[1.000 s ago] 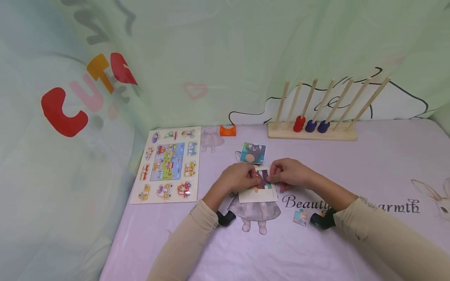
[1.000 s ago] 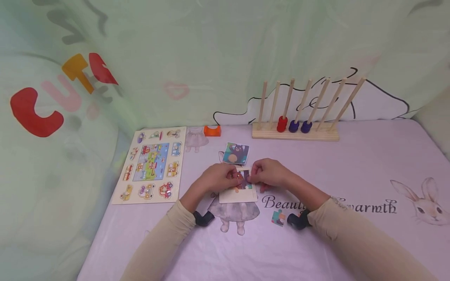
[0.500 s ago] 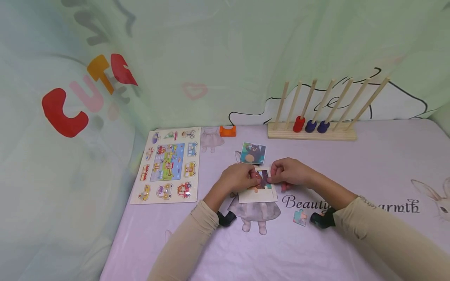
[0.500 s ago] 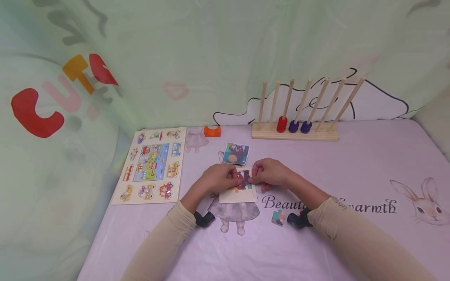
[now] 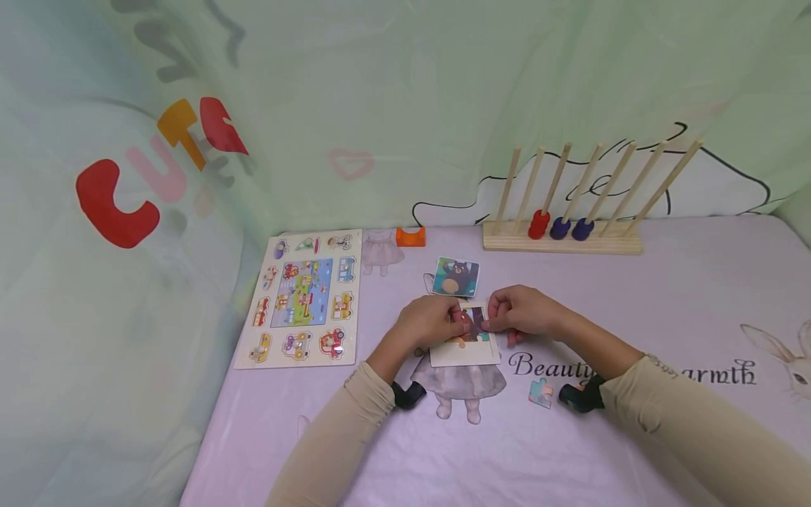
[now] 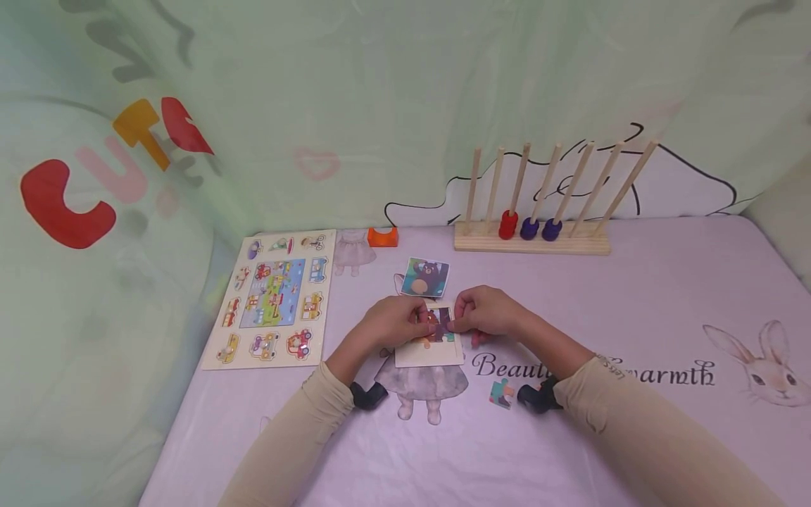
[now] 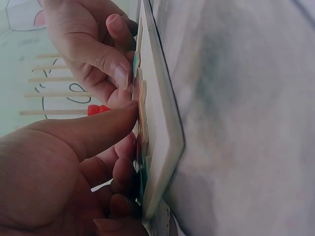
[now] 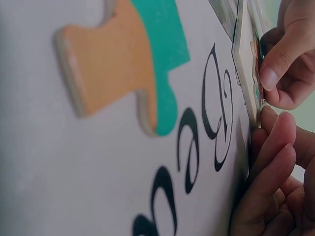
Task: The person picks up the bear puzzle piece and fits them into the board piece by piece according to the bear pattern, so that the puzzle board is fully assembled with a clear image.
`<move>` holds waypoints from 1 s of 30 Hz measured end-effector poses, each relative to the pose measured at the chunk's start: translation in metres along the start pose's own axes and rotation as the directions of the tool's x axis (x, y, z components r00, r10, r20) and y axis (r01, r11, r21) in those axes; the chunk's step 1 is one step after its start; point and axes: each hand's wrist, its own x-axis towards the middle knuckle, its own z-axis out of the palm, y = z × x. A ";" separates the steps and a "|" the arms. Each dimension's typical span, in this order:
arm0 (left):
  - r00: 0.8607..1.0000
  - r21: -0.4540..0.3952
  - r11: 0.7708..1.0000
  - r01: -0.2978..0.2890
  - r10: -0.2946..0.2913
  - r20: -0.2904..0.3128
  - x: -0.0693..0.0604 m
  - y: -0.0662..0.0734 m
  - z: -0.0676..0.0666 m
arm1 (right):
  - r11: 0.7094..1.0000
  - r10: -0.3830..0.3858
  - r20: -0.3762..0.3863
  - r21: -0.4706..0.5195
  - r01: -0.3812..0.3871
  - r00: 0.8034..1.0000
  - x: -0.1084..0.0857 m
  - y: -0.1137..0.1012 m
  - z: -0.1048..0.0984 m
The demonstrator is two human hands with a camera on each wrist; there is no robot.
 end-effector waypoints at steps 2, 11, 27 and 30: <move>1.000 -0.006 1.000 -0.001 0.001 -0.002 -0.001 0.000 0.000 | 1.000 -0.003 0.002 0.002 0.003 1.000 0.000 0.000 0.000; 1.000 -0.014 1.000 0.008 -0.008 -0.008 0.000 0.001 0.002 | 1.000 -0.002 0.005 0.003 0.002 1.000 0.000 0.000 0.000; 1.000 -0.006 1.000 0.003 -0.003 -0.010 0.000 0.000 0.002 | 1.000 0.001 0.003 -0.009 -0.001 1.000 0.000 0.000 0.000; 1.000 -0.004 1.000 0.005 -0.005 -0.011 0.000 0.000 0.002 | 1.000 0.001 0.002 -0.019 -0.001 1.000 0.000 -0.001 0.000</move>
